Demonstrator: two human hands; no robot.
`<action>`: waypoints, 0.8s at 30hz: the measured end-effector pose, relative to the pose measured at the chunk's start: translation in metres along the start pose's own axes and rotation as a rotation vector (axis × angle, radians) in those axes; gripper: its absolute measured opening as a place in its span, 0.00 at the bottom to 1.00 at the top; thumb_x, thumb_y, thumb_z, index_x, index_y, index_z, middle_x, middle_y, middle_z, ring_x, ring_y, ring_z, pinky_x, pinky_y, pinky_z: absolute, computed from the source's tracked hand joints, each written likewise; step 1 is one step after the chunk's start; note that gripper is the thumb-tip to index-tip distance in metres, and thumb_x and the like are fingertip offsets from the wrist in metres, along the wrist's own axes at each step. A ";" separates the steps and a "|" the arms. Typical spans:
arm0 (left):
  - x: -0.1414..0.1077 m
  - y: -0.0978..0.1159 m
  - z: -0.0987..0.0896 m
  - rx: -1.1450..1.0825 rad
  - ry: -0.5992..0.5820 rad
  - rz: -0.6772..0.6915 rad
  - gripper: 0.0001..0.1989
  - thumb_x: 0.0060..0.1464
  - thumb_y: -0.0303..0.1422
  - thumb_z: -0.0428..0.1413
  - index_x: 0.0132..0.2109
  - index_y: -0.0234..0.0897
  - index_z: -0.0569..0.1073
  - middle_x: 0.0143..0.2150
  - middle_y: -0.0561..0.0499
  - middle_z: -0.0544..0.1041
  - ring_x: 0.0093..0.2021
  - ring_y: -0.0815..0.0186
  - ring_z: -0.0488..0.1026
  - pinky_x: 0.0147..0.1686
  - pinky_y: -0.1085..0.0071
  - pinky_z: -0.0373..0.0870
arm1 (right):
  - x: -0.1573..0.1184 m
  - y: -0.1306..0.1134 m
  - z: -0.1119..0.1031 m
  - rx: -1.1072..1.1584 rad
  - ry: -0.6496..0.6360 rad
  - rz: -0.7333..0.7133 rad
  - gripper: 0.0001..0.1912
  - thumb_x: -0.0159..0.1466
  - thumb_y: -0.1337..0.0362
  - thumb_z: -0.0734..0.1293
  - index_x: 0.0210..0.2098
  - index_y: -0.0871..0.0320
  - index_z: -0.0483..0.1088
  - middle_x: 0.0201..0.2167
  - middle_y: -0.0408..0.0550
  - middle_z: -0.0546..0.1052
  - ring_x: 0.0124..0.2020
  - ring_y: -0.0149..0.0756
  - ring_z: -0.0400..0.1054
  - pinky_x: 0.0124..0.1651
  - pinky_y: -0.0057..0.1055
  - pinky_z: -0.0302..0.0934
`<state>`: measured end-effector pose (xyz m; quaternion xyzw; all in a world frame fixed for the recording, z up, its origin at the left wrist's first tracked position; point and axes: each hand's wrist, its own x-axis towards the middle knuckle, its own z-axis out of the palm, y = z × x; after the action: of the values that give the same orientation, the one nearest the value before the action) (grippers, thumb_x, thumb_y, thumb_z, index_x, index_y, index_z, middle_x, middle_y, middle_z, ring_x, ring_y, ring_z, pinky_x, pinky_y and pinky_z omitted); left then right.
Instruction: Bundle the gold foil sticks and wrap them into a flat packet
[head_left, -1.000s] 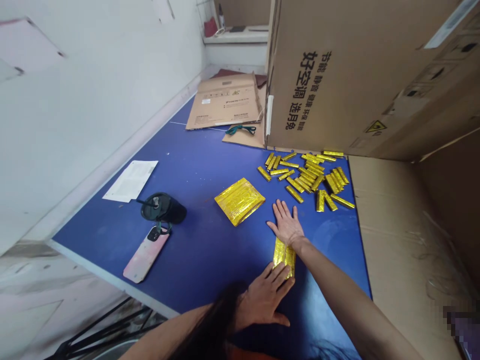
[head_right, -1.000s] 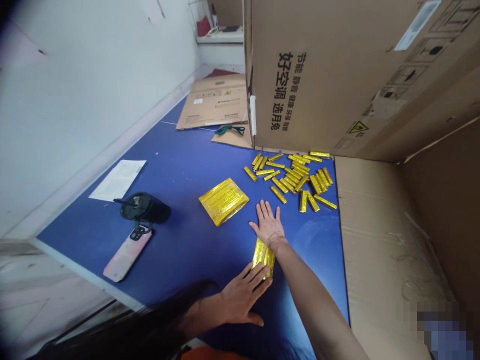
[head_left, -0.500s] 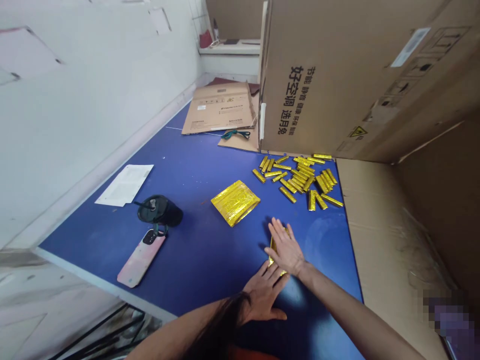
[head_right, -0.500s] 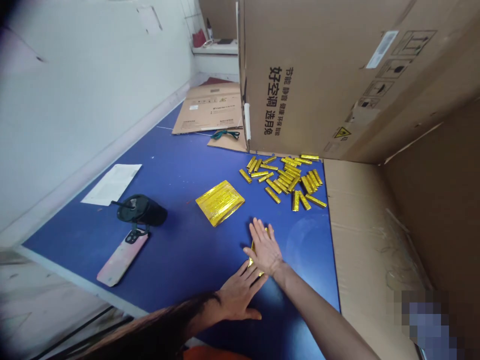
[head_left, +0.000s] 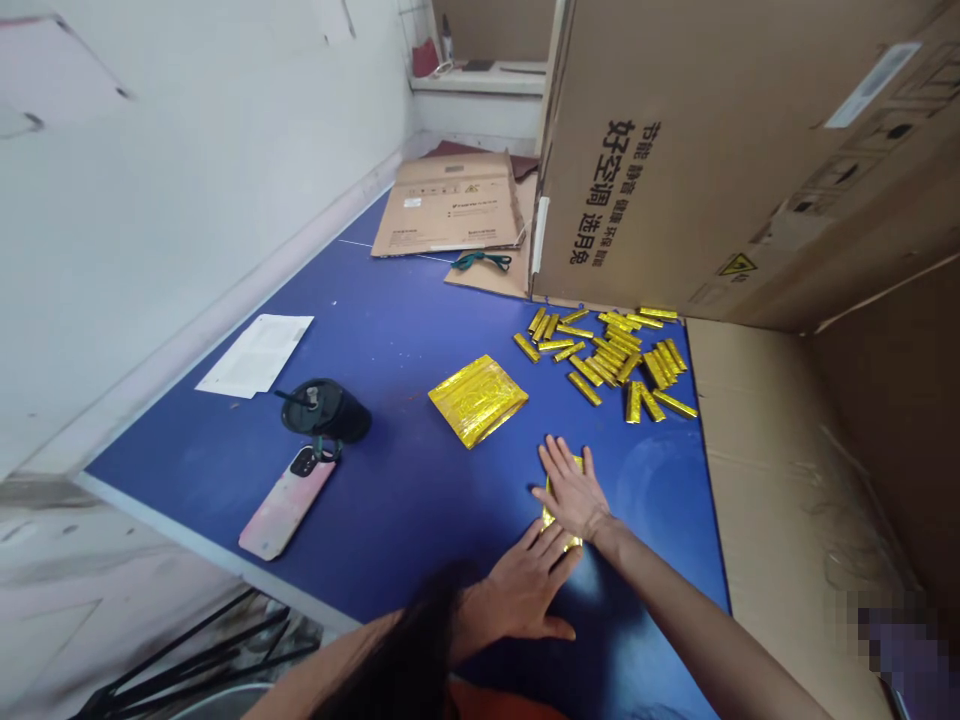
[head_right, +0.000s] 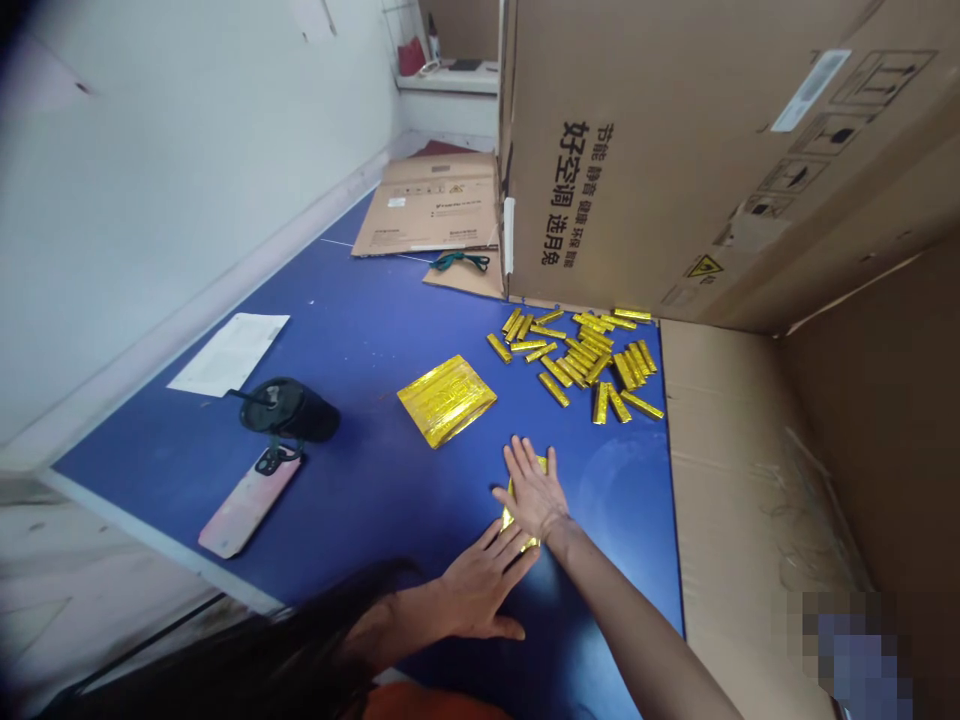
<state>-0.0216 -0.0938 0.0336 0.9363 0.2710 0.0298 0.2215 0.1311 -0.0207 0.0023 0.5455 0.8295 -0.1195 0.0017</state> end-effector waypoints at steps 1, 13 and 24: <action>0.000 0.000 -0.001 -0.001 0.004 0.006 0.41 0.50 0.55 0.40 0.61 0.29 0.48 0.61 0.36 0.51 0.62 0.53 0.43 0.58 0.57 0.34 | 0.003 0.003 0.000 -0.020 0.010 0.045 0.32 0.62 0.50 0.47 0.62 0.60 0.42 0.63 0.52 0.41 0.63 0.43 0.29 0.58 0.55 0.23; -0.002 0.000 -0.003 -0.022 -0.003 0.012 0.41 0.50 0.56 0.41 0.60 0.28 0.48 0.62 0.36 0.48 0.62 0.53 0.40 0.58 0.57 0.35 | 0.024 0.043 -0.015 0.028 0.193 0.530 0.30 0.63 0.54 0.50 0.59 0.66 0.50 0.61 0.61 0.49 0.61 0.49 0.39 0.56 0.56 0.37; 0.011 -0.005 -0.007 -0.117 0.076 -0.035 0.25 0.50 0.40 0.49 0.54 0.33 0.59 0.55 0.42 0.61 0.57 0.57 0.54 0.56 0.60 0.46 | -0.083 0.006 -0.010 0.236 0.107 0.034 0.16 0.62 0.65 0.54 0.43 0.56 0.69 0.49 0.49 0.70 0.54 0.40 0.59 0.56 0.45 0.48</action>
<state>-0.0163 -0.0816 0.0371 0.9150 0.2935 0.0773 0.2659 0.1715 -0.0916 0.0214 0.5614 0.7993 -0.1871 -0.1049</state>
